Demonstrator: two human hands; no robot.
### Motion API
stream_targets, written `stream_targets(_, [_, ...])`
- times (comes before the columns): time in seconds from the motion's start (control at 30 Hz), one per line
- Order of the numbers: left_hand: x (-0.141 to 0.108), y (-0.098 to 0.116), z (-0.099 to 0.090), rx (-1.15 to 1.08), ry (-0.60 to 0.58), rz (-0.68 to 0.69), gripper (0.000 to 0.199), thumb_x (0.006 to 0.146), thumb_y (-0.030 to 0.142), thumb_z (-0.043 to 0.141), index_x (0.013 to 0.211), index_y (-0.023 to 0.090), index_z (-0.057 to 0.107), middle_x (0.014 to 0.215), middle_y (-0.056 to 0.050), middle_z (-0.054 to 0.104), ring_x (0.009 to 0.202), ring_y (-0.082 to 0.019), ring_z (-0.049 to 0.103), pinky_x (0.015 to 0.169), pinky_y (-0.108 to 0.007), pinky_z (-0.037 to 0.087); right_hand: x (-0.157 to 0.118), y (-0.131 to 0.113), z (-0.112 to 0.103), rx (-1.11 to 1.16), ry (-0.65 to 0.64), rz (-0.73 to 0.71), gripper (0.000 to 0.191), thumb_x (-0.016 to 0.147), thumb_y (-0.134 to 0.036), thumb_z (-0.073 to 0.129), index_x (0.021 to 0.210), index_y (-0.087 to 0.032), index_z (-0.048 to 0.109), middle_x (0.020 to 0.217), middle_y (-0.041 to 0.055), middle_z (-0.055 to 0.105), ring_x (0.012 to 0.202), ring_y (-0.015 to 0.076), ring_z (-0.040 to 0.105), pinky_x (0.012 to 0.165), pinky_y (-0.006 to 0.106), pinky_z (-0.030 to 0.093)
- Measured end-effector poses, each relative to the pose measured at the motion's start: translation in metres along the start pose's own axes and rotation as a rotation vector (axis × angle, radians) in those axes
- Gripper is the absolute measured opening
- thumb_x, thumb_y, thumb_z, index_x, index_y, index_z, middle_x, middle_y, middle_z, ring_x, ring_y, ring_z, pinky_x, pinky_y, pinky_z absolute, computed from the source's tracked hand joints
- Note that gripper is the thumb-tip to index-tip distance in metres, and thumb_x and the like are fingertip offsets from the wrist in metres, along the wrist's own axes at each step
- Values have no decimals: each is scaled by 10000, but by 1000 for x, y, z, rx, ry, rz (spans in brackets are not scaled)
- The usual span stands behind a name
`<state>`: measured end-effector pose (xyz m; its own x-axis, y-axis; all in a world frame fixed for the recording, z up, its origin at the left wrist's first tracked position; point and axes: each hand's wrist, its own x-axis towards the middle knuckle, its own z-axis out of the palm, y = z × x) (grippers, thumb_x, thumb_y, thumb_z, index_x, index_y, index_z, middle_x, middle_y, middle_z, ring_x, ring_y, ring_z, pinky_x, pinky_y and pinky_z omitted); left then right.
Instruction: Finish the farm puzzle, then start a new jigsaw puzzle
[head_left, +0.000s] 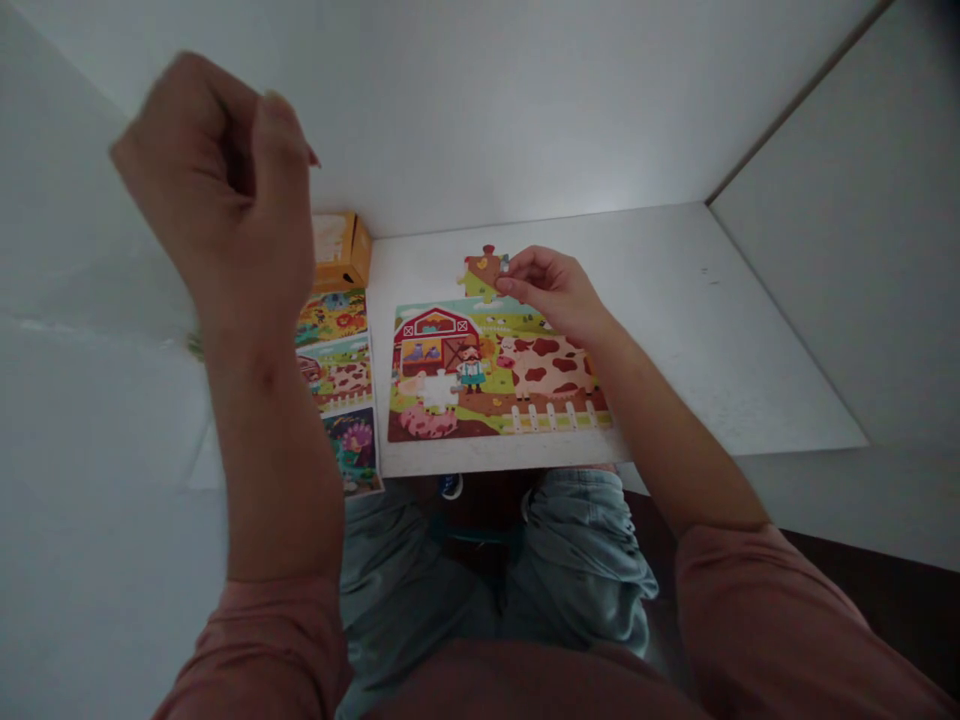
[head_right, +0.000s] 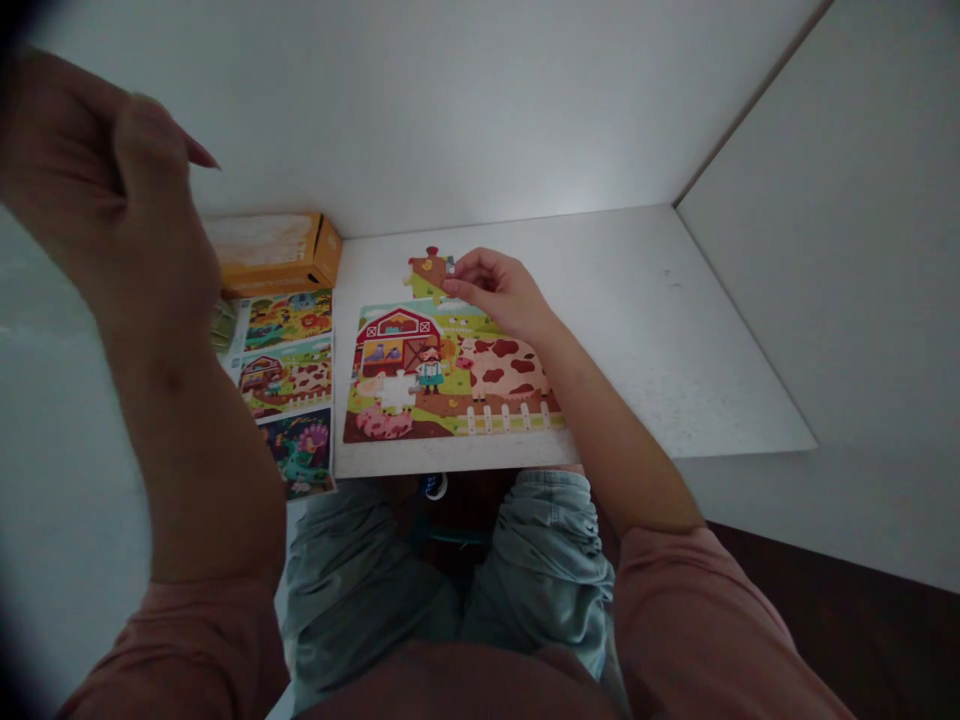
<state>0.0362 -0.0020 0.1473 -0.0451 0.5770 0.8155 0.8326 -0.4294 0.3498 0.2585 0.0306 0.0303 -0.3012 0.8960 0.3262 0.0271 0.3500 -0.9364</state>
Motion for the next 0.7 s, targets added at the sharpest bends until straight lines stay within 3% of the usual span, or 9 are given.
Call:
stream_targets(0.03, [-5,-8,1,124,36,31,165,755,242,371,677,137,473,602,22,396,557,-67,365,521,-193,255,1,1,-1,-4,14,-7,256,599,-379,550,748,-184,478,641,-25,492,581,80,453,488,201,338])
stream_targets(0.07, [-13,-17,2,206,-64,42,132,731,252,407,695,149,483,560,30,377,505,-64,332,479,-192,236,2,2,-2,-8,29,-12,258,597,-380,552,750,-186,480,647,-25,494,582,79,454,485,200,340])
stream_targets(0.13, [-34,-36,5,262,-383,52,150,701,307,442,725,173,505,519,39,382,460,-66,324,450,-196,231,3,3,-3,-11,46,-21,264,599,-380,551,771,-193,480,658,-25,499,577,77,456,478,198,342])
stream_targets(0.17, [-45,-45,7,267,-498,43,164,697,322,439,707,174,512,515,36,396,458,-70,337,443,-199,234,4,4,-3,-11,46,-26,270,602,-378,550,790,-197,478,660,-26,502,572,76,457,473,198,342])
stream_targets(0.2, [-57,-55,9,281,-541,15,189,704,336,421,691,172,514,508,30,400,459,-78,342,443,-205,238,4,5,-2,-14,41,-30,279,606,-374,550,813,-203,475,661,-27,504,565,76,457,468,198,343])
stream_targets(0.37, [-93,-86,29,243,-722,-76,259,709,389,376,738,181,527,561,1,468,502,-105,391,483,-222,277,3,5,3,-89,26,-26,363,628,-354,541,954,-241,426,664,-31,509,548,82,460,458,208,353])
stream_targets(0.5, [-97,-96,34,148,-786,-89,274,698,406,386,822,203,521,626,-7,497,552,-117,418,522,-227,298,5,7,2,-171,84,-39,440,649,-349,525,1050,-269,362,693,-25,512,561,93,460,471,226,369])
stream_targets(0.7, [-100,-101,33,67,-839,-181,290,672,405,427,868,208,512,661,-12,505,586,-125,430,540,-234,308,6,13,2,-251,82,-31,361,657,-356,514,993,-254,431,707,-16,511,580,100,470,462,226,369])
